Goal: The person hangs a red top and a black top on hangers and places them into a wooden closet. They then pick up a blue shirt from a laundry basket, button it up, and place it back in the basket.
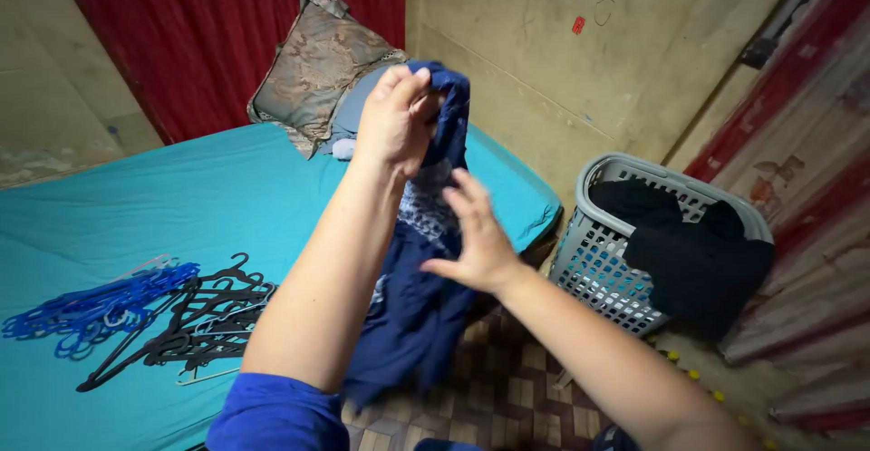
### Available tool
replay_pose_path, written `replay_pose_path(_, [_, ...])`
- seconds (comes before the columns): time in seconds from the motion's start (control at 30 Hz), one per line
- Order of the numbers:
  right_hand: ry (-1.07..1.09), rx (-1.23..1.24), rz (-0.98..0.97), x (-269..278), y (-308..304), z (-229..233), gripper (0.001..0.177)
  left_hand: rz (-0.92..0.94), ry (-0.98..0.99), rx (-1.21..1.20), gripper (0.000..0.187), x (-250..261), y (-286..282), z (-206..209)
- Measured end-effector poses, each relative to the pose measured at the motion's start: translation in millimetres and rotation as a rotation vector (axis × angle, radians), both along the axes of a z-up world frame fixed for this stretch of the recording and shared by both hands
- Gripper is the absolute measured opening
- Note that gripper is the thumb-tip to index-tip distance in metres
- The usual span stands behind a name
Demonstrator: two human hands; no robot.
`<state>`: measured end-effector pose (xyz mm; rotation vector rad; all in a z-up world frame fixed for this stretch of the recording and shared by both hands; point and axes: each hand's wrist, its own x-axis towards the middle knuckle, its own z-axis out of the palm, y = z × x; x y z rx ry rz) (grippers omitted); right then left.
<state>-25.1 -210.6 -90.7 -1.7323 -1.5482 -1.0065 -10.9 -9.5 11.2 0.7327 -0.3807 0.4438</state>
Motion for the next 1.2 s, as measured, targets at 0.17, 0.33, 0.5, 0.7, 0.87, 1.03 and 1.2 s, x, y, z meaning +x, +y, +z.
replay_pose_path(0.17, [0.71,-0.149,-0.286,54,11,-10,0.037,0.081,0.13,0.073,0.009,-17,8,23])
replay_pose_path(0.33, [1.102,0.058,0.485,144,-12,29,0.021,0.026,0.299,0.127,0.028,-12,34,4])
replay_pose_path(0.5, [1.396,0.189,0.597,143,-20,113,0.007,-0.036,0.464,0.53,0.09,-5,7,-14])
replay_pose_path(0.7, [1.409,0.284,0.632,127,-11,171,0.018,1.078,-0.068,1.284,0.108,29,-63,-87])
replay_pose_path(0.87, [0.984,-0.163,0.353,111,-62,197,0.049,0.033,0.619,0.709,0.029,36,-20,-91])
replay_pose_path(1.03, [0.406,-0.557,-0.28,142,-100,165,0.052,-0.222,0.497,0.47,0.026,33,30,-58])
replay_pose_path(1.2, [1.006,-0.345,-0.146,183,-139,145,0.027,-0.138,0.535,0.878,0.03,42,35,-38])
